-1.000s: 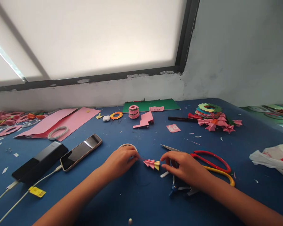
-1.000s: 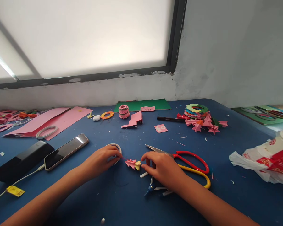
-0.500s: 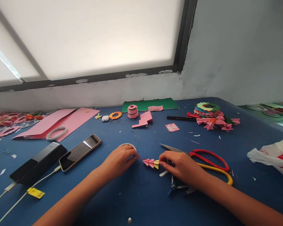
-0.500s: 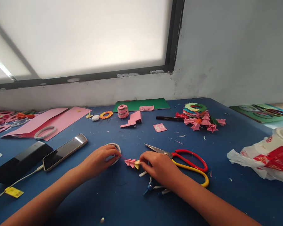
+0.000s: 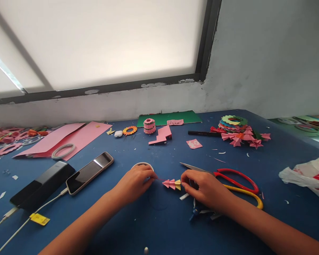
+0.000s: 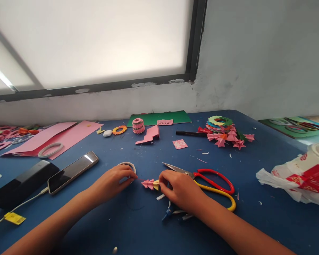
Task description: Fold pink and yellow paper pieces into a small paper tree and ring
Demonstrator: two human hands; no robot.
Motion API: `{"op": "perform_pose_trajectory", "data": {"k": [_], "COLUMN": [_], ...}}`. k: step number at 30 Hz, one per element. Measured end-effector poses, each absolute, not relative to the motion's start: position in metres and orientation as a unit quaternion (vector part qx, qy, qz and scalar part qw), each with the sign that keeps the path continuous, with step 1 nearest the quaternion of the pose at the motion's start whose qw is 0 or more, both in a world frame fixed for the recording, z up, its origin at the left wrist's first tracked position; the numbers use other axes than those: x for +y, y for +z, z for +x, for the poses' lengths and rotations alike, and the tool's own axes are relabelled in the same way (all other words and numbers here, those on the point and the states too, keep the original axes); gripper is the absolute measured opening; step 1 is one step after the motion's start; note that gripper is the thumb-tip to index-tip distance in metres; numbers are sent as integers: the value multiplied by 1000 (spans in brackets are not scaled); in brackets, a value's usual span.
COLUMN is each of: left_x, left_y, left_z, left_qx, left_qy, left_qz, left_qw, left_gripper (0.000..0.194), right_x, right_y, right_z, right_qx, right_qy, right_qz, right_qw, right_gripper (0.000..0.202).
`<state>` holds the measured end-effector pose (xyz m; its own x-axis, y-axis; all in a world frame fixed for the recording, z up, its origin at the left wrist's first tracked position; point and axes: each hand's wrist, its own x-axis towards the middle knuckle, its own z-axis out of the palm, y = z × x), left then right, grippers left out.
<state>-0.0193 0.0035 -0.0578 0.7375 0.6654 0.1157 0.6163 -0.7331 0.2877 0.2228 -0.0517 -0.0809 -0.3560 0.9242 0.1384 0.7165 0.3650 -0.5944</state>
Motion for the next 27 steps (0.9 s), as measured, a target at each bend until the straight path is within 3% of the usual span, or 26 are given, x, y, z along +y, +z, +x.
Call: {"op": "perform_pose_trajectory", "data": {"k": [19, 27], "left_x": [-4, -11], "left_y": [-60, -63], "left_z": [-16, -1], "left_qx": [335, 351], "left_qy": [64, 144], "left_qz": [938, 921], "left_qw": [58, 92], "left_gripper": [25, 17], "right_x": [-52, -52], "right_y": [-78, -82], "right_z": [222, 223], "right_qx": [-809, -814], "right_qy": [200, 196], "right_qz": [-508, -502], "right_qw": [218, 217], "right_gripper": [11, 12]}}
